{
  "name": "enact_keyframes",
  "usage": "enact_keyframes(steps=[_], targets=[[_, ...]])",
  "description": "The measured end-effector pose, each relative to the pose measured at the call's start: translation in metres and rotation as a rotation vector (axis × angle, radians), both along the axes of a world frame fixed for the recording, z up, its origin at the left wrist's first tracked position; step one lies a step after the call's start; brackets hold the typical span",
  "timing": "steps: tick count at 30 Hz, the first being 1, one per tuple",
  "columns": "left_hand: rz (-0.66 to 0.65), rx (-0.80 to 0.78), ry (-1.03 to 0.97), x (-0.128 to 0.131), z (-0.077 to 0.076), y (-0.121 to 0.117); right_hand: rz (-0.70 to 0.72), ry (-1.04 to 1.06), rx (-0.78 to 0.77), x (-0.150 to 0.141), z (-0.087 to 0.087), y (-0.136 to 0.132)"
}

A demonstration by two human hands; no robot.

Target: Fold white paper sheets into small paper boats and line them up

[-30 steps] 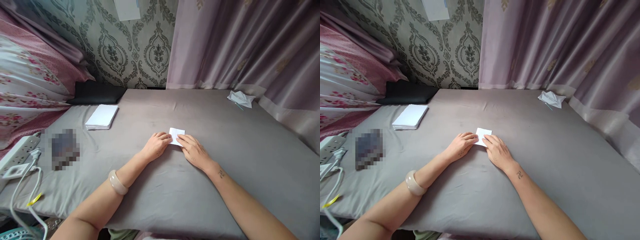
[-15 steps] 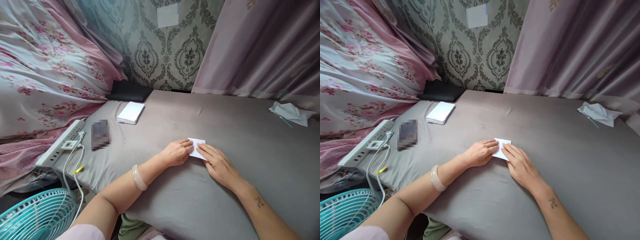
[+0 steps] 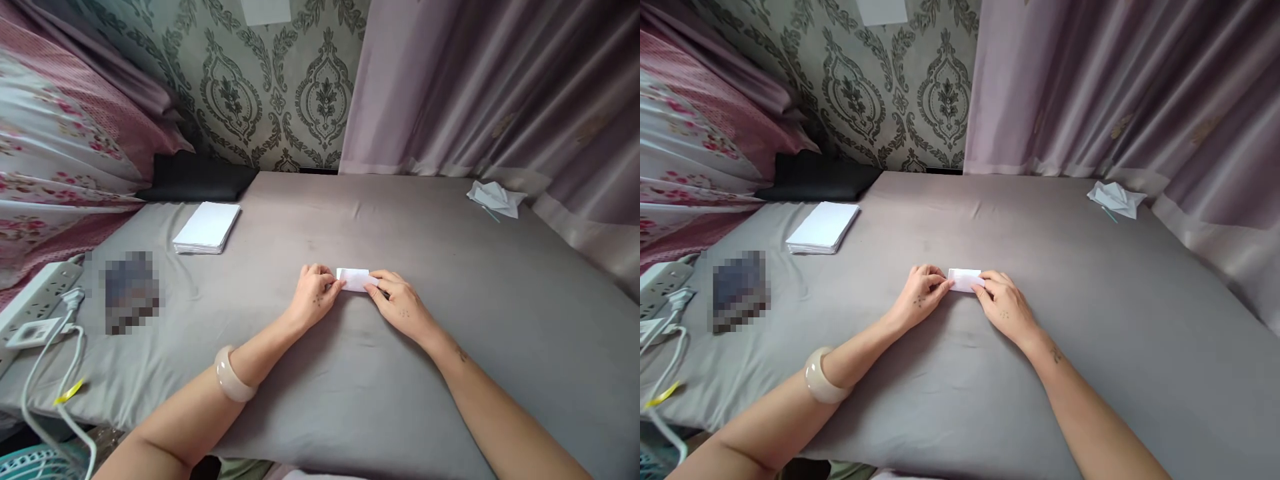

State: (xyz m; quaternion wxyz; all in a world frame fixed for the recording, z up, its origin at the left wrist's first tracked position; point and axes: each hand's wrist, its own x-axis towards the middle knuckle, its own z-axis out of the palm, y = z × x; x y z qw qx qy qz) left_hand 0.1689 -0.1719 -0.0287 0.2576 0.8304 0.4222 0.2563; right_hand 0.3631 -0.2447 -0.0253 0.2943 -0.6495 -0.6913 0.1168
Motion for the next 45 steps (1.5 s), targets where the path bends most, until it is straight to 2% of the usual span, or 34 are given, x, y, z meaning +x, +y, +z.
enact_keyframes(steps=[4, 9, 20, 31, 39, 45], targets=[[0.066, -0.041, 0.014, 0.005, 0.002, -0.001, -0.116, 0.058, -0.016, -0.004, -0.007, 0.007], [0.107, -0.068, 0.000, 0.009, -0.004, 0.001, -0.211, 0.008, -0.020, -0.009, -0.009, 0.011], [0.082, -0.034, -0.019, 0.010, -0.013, 0.004, -0.223, -0.150, -0.018, -0.010, -0.014, 0.015], [0.139, -0.091, 0.035, 0.014, -0.007, 0.004, -0.241, -0.154, -0.078, -0.012, -0.011, 0.015], [0.112, 0.010, 0.108, 0.014, -0.011, 0.005, -0.235, -0.215, -0.095, -0.013, -0.009, 0.016], [0.021, 0.159, 0.265, 0.013, -0.002, 0.002, -0.254, -0.281, -0.041, -0.013, -0.012, 0.013]])
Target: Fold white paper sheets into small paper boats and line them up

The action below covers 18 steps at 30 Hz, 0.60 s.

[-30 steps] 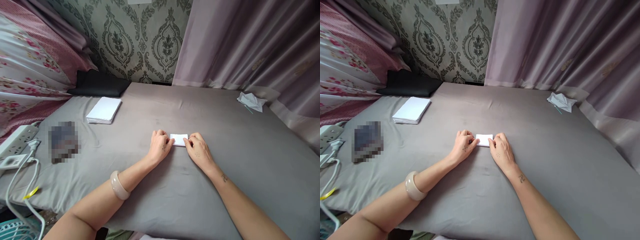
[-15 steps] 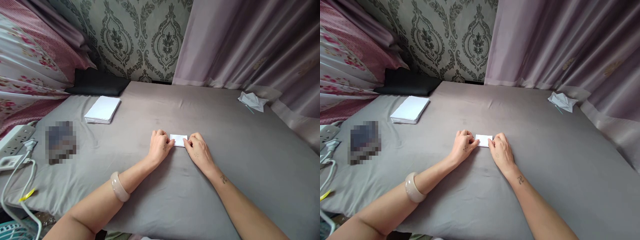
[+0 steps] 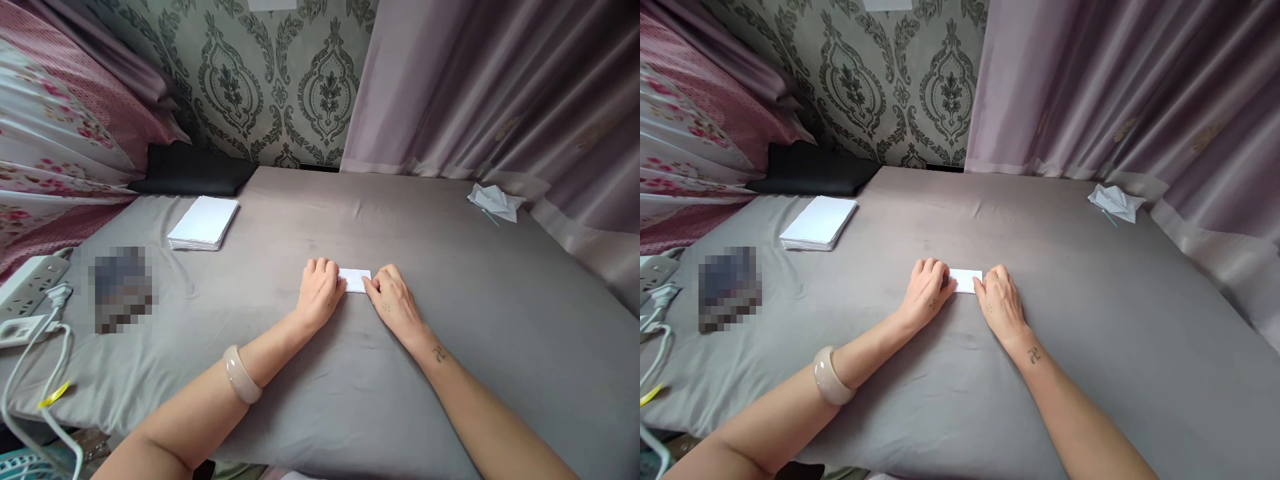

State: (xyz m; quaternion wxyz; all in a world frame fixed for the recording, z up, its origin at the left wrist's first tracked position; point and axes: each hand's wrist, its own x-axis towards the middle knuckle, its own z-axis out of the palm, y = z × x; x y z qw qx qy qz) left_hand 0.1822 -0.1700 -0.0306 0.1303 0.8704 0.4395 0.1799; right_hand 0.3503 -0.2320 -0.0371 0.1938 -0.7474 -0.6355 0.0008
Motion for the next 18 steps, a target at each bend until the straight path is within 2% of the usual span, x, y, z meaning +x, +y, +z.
enact_keyframes(steps=[3, 7, 11, 14, 18], targets=[[-0.151, 0.092, 0.124, 0.002, 0.007, 0.000, 0.019, 0.044, 0.033, 0.003, -0.002, -0.001], [-0.363, 0.124, 0.314, 0.004, 0.017, -0.001, 0.071, 0.050, 0.071, 0.002, 0.001, -0.001], [-0.391, 0.158, 0.435, 0.001, 0.019, -0.013, 0.229, 0.000, 0.108, -0.016, 0.013, -0.012], [-0.413, 0.215, 0.427, -0.003, 0.014, -0.025, 0.353, 0.020, 0.051, -0.033, 0.018, -0.027], [-0.392, 0.238, 0.444, -0.005, 0.014, -0.036, 0.381, -0.050, -0.052, -0.044, 0.014, -0.041]])
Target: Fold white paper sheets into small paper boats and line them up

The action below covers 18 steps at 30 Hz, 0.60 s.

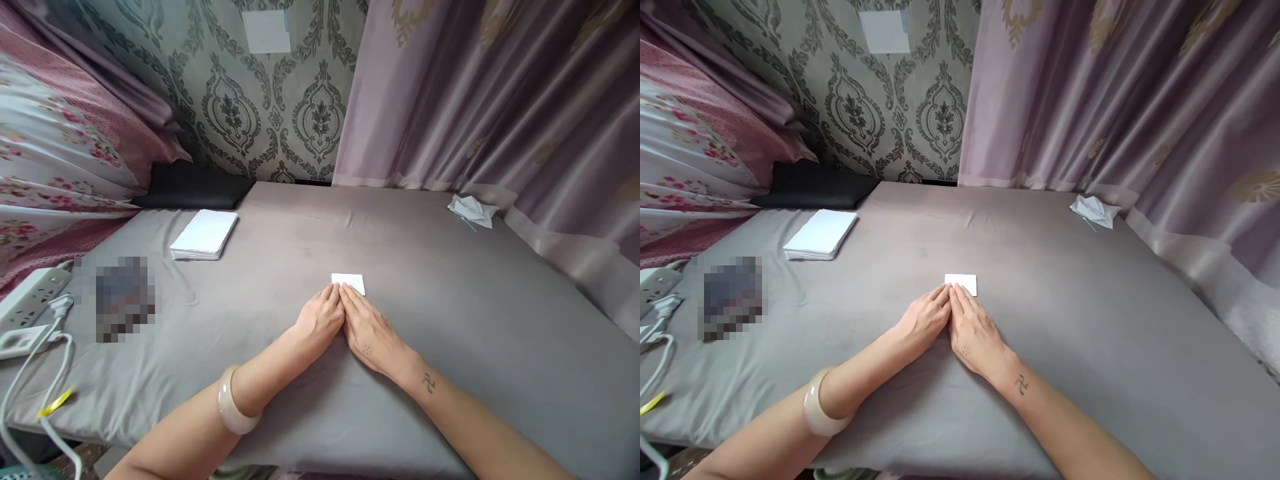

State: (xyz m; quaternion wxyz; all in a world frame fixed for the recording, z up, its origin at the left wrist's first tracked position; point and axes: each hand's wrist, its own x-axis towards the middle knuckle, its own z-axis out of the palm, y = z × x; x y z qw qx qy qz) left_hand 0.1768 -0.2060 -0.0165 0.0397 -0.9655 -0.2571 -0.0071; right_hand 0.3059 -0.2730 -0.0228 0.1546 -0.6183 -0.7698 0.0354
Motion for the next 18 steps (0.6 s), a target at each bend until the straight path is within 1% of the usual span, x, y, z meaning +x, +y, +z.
enact_keyframes(steps=[3, 7, 12, 18], targets=[[0.066, -0.048, 0.062, 0.001, 0.010, -0.004, -0.001, -0.058, -0.022, -0.001, -0.003, -0.003], [0.100, -0.128, 0.080, 0.000, 0.021, -0.005, -0.019, -0.094, 0.010, -0.001, -0.002, -0.003], [0.126, -0.178, 0.031, -0.004, 0.019, -0.002, -0.100, -0.126, 0.063, 0.002, 0.000, -0.003], [0.134, -0.209, -0.022, -0.009, 0.021, 0.002, -0.210, -0.183, 0.041, 0.005, -0.001, -0.002]])
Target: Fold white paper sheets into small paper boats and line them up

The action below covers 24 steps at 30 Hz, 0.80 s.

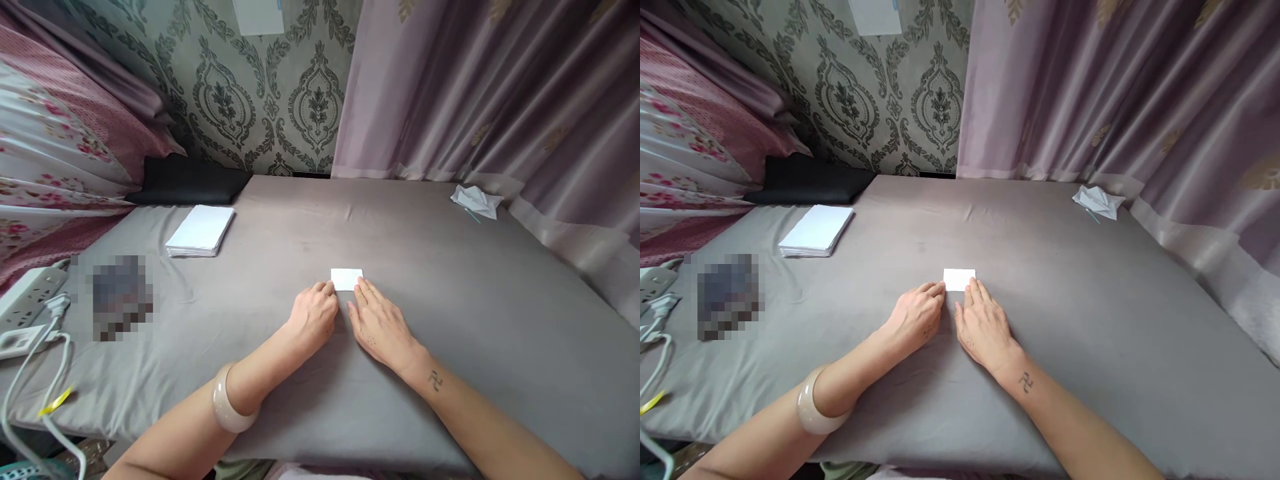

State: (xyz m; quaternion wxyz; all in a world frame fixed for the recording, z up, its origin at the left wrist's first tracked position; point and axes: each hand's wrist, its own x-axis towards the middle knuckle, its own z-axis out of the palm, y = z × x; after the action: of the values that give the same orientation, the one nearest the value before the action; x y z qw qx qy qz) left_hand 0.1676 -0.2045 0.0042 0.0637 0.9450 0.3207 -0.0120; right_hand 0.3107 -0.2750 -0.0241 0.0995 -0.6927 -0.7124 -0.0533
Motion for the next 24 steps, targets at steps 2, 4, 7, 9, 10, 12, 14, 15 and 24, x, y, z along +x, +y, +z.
enact_keyframes(steps=[2, 4, 7, 9, 10, 12, 14, 15, 24], targets=[[0.017, -0.027, -0.037, -0.002, -0.001, 0.002, -0.022, -0.009, -0.003, 0.001, 0.000, 0.001], [0.066, -0.048, -0.123, -0.003, -0.004, 0.006, -0.034, -0.004, 0.012, 0.003, 0.000, 0.003], [0.243, -0.088, -0.356, -0.002, -0.015, 0.016, -0.033, 0.056, 0.066, 0.012, -0.001, 0.007], [0.392, -0.170, -0.493, 0.000, -0.021, 0.023, -0.030, 0.120, 0.097, 0.019, -0.003, 0.010], [0.433, -0.226, -0.538, 0.001, -0.023, 0.026, -0.033, 0.153, 0.108, 0.023, -0.004, 0.012], [0.452, -0.327, -0.598, 0.003, -0.026, 0.031, -0.042, 0.210, 0.130, 0.029, -0.007, 0.016], [0.437, -0.391, -0.631, 0.005, -0.026, 0.033, -0.050, 0.253, 0.156, 0.032, -0.011, 0.019], [0.436, -0.412, -0.643, 0.005, -0.026, 0.034, -0.054, 0.271, 0.168, 0.032, -0.012, 0.020], [0.353, -0.486, -0.783, 0.011, -0.027, 0.028, -0.072, 0.285, 0.275, 0.030, -0.010, 0.025]])
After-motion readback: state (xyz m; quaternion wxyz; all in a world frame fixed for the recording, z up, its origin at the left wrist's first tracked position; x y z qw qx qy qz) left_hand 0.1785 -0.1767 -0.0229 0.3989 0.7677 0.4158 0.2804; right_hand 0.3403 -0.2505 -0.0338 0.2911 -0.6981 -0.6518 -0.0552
